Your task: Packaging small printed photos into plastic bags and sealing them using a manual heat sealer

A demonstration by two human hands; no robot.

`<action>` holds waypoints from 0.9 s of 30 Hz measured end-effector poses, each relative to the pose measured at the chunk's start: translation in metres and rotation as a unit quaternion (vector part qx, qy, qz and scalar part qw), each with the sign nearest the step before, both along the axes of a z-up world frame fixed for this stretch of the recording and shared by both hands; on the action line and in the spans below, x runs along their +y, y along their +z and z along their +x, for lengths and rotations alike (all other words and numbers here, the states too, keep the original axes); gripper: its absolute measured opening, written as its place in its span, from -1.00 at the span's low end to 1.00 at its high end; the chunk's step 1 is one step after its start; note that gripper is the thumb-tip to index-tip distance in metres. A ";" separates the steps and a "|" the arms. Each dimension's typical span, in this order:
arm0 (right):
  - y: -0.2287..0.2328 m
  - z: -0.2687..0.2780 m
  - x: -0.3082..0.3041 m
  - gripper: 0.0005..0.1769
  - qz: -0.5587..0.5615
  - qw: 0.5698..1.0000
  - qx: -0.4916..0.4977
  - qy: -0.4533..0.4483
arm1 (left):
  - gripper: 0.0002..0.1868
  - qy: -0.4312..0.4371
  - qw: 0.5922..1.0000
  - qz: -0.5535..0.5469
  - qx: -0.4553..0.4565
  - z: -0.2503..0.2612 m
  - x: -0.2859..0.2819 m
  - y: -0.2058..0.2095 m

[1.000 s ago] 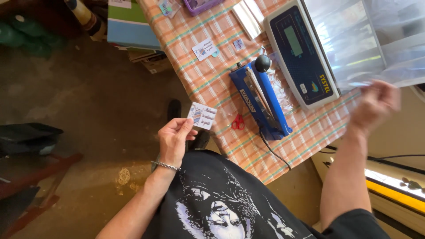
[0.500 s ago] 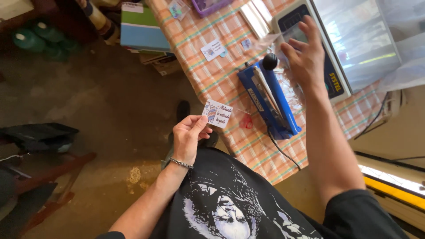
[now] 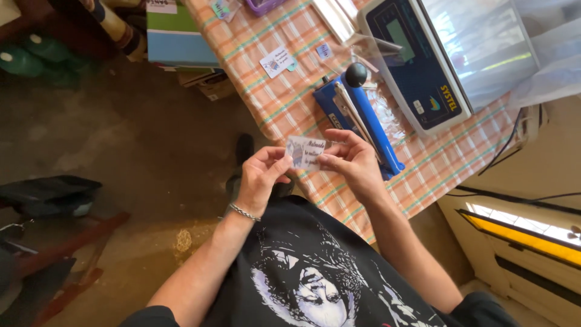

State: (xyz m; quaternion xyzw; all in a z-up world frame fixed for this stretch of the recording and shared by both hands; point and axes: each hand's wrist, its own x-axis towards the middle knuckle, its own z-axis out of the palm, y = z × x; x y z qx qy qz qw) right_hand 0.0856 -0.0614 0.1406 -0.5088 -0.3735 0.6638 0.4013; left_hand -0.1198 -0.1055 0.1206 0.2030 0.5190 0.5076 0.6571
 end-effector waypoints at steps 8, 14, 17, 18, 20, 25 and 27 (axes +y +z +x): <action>0.026 0.016 0.040 -0.41 0.139 0.963 -0.221 0.069 | -0.84 -0.138 0.974 0.052 0.169 -0.026 0.033 -0.020; 0.088 0.034 0.102 -0.62 0.322 0.889 -0.324 0.011 | -0.80 0.098 0.991 -0.048 0.077 -0.008 0.074 -0.081; 0.100 0.024 0.125 -0.54 0.291 0.865 -0.399 0.094 | -0.80 0.128 0.989 -0.062 0.048 0.019 0.095 -0.086; 0.100 0.022 0.133 -0.40 0.257 0.856 -0.423 0.148 | -0.75 0.123 0.989 -0.077 0.035 0.030 0.101 -0.086; 0.082 0.023 0.144 -0.45 0.252 0.849 -0.429 0.177 | -0.80 0.112 0.990 -0.079 0.020 0.061 0.109 -0.110; 0.078 0.014 0.153 -0.70 0.193 0.812 -0.502 0.225 | -0.85 0.035 0.992 -0.120 0.006 0.105 0.100 -0.093; 0.082 0.011 0.156 -0.72 0.184 0.806 -0.511 0.236 | -0.84 -0.029 0.995 -0.091 0.034 0.114 0.095 -0.098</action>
